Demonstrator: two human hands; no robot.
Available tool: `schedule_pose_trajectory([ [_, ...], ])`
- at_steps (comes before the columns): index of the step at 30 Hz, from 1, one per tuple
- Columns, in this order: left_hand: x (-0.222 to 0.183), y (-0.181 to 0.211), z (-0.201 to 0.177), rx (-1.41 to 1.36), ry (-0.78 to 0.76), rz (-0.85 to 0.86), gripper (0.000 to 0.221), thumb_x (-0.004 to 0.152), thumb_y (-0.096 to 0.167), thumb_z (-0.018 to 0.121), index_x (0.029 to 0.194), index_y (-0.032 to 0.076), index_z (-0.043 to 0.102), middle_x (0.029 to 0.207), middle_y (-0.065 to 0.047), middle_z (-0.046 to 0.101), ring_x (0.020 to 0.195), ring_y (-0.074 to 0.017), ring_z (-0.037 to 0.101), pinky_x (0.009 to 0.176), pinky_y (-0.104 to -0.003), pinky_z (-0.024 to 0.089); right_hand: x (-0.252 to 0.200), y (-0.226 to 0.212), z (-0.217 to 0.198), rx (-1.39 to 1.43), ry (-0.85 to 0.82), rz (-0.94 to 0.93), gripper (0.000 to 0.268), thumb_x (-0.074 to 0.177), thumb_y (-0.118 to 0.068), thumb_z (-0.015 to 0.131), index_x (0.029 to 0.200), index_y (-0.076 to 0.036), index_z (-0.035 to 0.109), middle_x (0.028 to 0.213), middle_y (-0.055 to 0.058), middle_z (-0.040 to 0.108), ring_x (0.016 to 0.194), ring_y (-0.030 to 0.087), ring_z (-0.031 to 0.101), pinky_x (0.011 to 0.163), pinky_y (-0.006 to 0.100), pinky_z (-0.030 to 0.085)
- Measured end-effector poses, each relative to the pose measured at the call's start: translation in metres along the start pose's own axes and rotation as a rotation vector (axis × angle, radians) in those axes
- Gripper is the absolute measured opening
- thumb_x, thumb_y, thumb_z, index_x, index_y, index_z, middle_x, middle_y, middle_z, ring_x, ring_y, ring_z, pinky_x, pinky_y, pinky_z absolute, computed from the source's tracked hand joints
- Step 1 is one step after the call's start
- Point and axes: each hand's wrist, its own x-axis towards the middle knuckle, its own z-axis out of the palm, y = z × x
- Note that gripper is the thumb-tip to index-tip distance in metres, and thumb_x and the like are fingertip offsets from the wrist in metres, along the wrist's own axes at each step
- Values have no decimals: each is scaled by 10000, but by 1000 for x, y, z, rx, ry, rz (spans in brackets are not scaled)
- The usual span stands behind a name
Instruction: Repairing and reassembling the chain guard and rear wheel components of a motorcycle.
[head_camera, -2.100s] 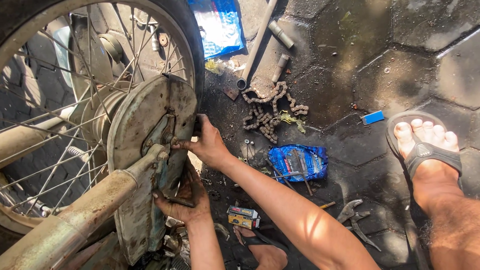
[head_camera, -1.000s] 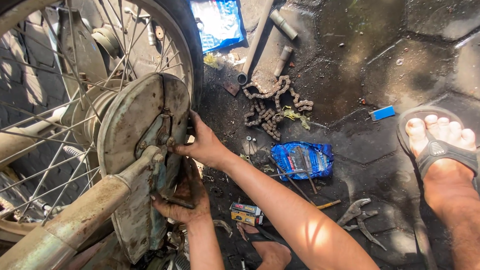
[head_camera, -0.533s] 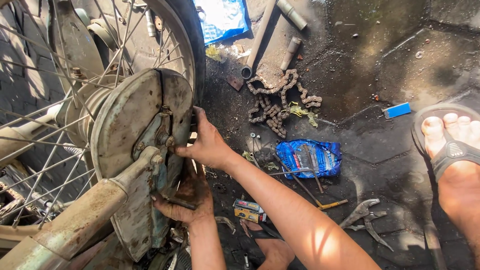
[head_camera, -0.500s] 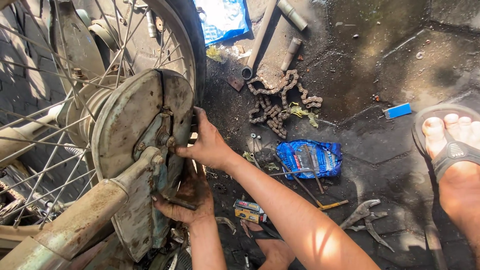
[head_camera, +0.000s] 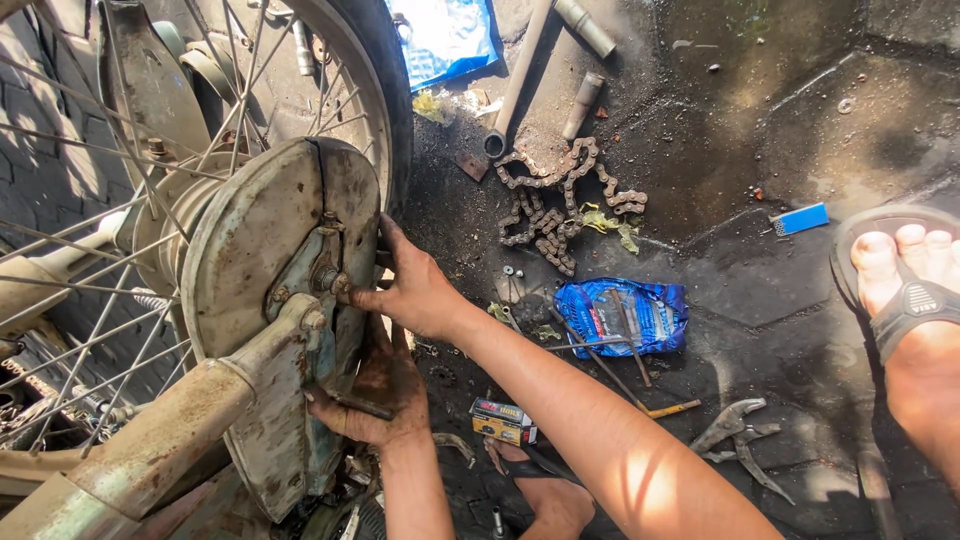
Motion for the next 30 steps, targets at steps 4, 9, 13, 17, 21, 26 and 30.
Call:
schedule_pose_trajectory([
  [4,-1,1,1,54,-11,-5,1011,790,597,665,1611,86,368,1645,-115,424,1548,-296,387,1307,-498,272,-1,9,1,-53,19,-20,1116,766,-214,878,1603,43,187,1528,252,499,1431,307,502,1180,388,406],
  [9,1,1,-3,-54,3,-15,999,815,593,653,1612,56,382,1654,-146,431,1558,-330,388,1310,-512,269,0,7,1,-15,34,32,1117,728,-232,863,1599,39,218,1495,232,540,1376,296,563,1132,380,463],
  [13,1,-4,-4,-81,16,-15,985,828,585,647,1619,59,387,1667,-144,429,1574,-326,385,1326,-511,266,2,8,-9,-71,27,-8,1113,736,-274,900,1581,61,258,1500,245,538,1391,308,555,1154,381,443],
  [17,-1,1,-2,35,8,22,970,810,599,635,1603,100,382,1655,-119,421,1569,-306,375,1313,-535,252,3,12,-6,-156,4,-45,1109,752,-307,908,1572,75,267,1477,255,556,1383,317,566,1157,387,443],
  [21,-1,1,-2,28,6,-18,971,813,606,625,1606,101,380,1640,-125,429,1561,-312,370,1299,-550,248,2,14,-7,-137,23,17,1073,747,-310,894,1558,57,295,1437,238,578,1323,310,598,1103,388,482],
  [26,-2,-1,-3,19,-23,-22,975,826,596,633,1619,97,365,1644,-134,423,1571,-323,361,1313,-545,258,-4,8,-7,-65,25,44,1027,744,-321,882,1539,43,344,1416,213,615,1276,283,649,1058,375,528],
  [30,-2,1,-11,-25,-25,-16,978,833,576,655,1629,90,361,1652,-133,423,1574,-327,370,1326,-524,274,-7,-1,-3,-114,55,15,984,742,-304,905,1502,53,392,1384,221,632,1260,283,651,1061,380,520],
])
